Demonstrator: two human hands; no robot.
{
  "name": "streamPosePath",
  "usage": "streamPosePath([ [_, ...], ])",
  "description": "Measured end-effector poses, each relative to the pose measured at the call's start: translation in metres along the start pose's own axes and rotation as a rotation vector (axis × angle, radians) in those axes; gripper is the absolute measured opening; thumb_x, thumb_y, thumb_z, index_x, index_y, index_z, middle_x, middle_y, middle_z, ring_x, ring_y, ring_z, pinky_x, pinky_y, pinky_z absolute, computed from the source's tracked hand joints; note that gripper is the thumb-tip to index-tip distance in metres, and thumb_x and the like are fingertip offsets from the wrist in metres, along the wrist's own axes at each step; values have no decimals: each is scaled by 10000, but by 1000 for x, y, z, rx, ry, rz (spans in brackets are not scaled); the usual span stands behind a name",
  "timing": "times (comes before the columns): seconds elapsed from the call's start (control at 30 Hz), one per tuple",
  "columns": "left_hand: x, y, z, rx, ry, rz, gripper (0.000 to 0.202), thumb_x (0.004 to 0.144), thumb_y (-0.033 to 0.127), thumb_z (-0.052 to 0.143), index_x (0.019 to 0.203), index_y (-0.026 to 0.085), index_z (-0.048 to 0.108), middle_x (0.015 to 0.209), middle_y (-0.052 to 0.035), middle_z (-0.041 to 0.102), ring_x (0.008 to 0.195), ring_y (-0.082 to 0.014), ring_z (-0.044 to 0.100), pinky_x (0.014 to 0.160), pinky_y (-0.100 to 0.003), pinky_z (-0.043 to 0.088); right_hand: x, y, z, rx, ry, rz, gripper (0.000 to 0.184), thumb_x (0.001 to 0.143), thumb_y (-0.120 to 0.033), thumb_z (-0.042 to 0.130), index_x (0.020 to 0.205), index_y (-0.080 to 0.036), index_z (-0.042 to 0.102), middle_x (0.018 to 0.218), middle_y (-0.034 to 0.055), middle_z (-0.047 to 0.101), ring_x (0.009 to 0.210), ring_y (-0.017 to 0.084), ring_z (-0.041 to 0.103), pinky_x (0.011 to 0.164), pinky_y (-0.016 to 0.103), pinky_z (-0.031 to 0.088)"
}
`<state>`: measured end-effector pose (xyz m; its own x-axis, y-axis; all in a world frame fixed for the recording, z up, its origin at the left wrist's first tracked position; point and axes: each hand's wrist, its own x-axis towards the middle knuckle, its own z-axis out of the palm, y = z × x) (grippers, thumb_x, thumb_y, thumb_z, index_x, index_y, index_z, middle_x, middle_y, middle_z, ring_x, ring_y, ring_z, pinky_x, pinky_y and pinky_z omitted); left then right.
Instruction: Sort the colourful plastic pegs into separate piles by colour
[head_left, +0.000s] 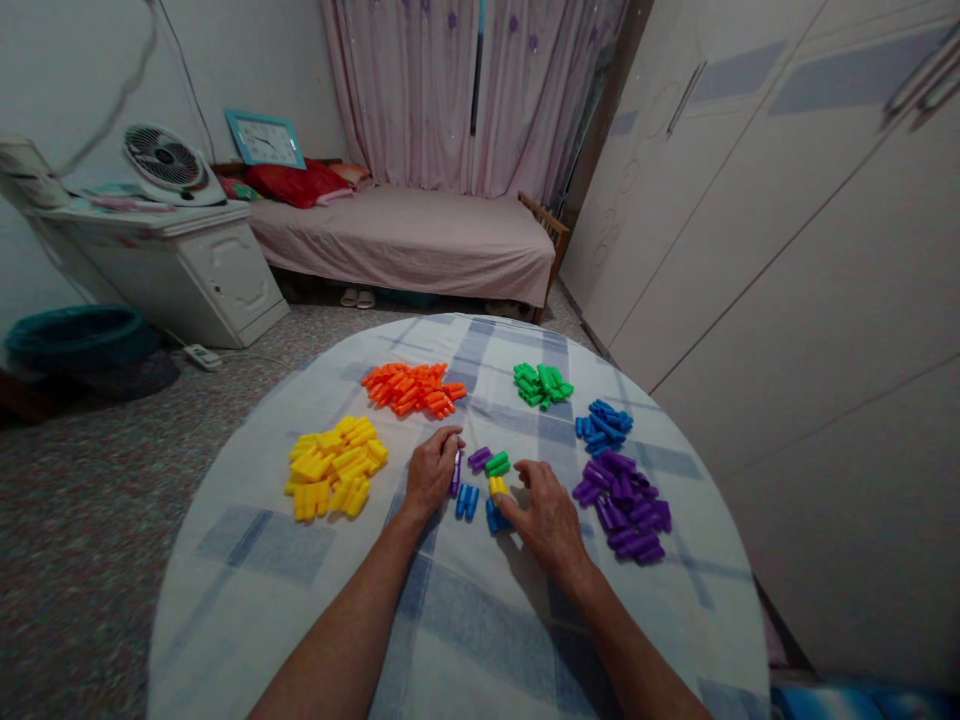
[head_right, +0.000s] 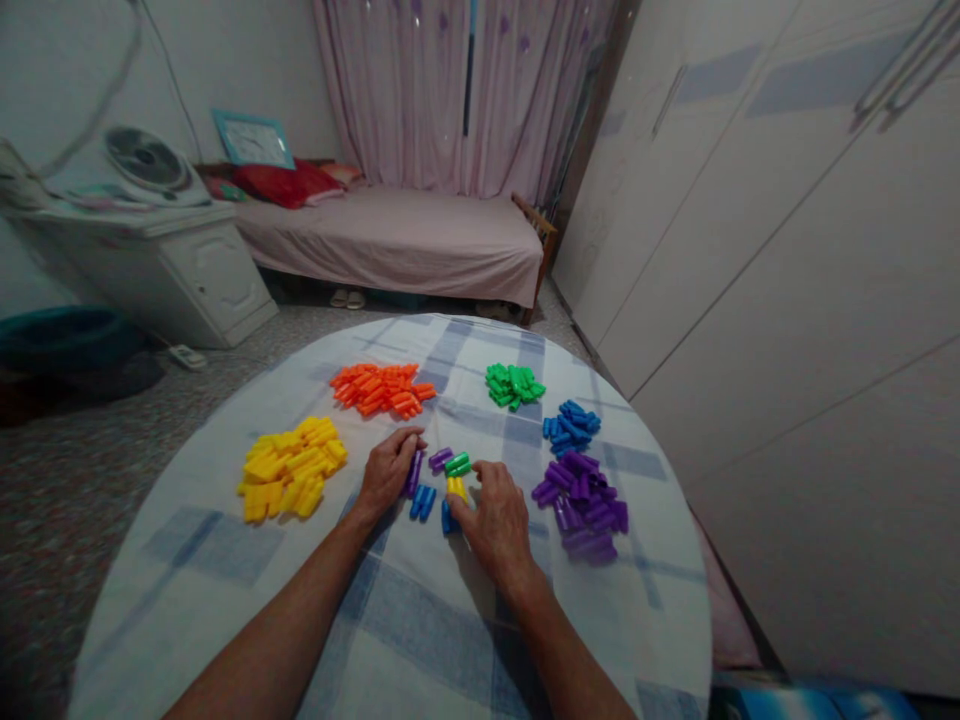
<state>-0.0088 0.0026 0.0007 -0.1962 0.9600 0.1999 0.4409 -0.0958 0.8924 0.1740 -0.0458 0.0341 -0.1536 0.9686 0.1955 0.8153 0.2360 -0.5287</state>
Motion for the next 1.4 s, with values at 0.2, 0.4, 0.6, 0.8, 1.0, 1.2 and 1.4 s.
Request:
streamPosePath([
  [0.2, 0, 0, -1, 19, -8, 7, 343, 867, 378, 385, 1031, 204, 632, 867, -37, 708, 834, -167, 646, 783, -289, 477, -21, -10, 9, -194, -6, -12, 542, 722, -372, 655, 1209, -197, 493, 1003, 70, 600, 946, 248, 545, 816, 366, 404],
  [0.4, 0, 0, -2, 28, -23, -12, 345, 864, 383, 385, 1033, 201, 626, 868, -42, 706, 842, -182, 643, 813, -313, 471, -23, -11, 9, -186, -75, -79, 519, 746, -195, 575, 1256, -202, 478, 1020, 85, 594, 947, 242, 528, 820, 351, 406],
  [0.6, -1, 0, -1, 38, -19, 3, 333, 859, 370, 399, 1034, 208, 632, 875, -42, 709, 847, -189, 645, 820, -330, 476, -14, 5, -26, -35, -95, -72, 335, 765, -159, 539, 1085, -237, 603, 973, 67, 606, 946, 223, 548, 828, 329, 429],
  [0.8, -1, 2, -2, 17, -4, 8, 319, 851, 371, 432, 1021, 205, 644, 889, -44, 709, 868, -187, 647, 835, -332, 478, 4, 19, -40, 222, -67, -82, 401, 776, -164, 540, 1170, -239, 553, 1036, 44, 601, 954, 187, 561, 842, 333, 447],
  [1.0, -5, 9, -5, -88, -15, 152, 323, 835, 411, 497, 986, 185, 671, 988, -76, 688, 978, -194, 612, 909, -330, 457, 20, 0, -18, 260, 61, -219, 329, 779, -151, 559, 1102, -216, 561, 1032, 50, 593, 982, 190, 536, 885, 345, 434],
  [1.2, -6, 14, -5, -198, -83, 78, 333, 786, 398, 563, 1019, 184, 666, 968, -55, 691, 873, -180, 628, 819, -307, 493, 33, -18, -3, 71, 1, -377, 367, 769, -136, 581, 1126, -214, 548, 1084, 72, 582, 1022, 219, 504, 900, 360, 416],
  [1.4, -4, 13, -3, -295, -105, 8, 313, 774, 360, 566, 1009, 169, 647, 851, -28, 675, 748, -146, 612, 698, -257, 495, 33, 0, -1, -58, -14, -324, 272, 778, -102, 535, 1022, -214, 577, 987, 61, 599, 951, 206, 523, 846, 331, 419],
])
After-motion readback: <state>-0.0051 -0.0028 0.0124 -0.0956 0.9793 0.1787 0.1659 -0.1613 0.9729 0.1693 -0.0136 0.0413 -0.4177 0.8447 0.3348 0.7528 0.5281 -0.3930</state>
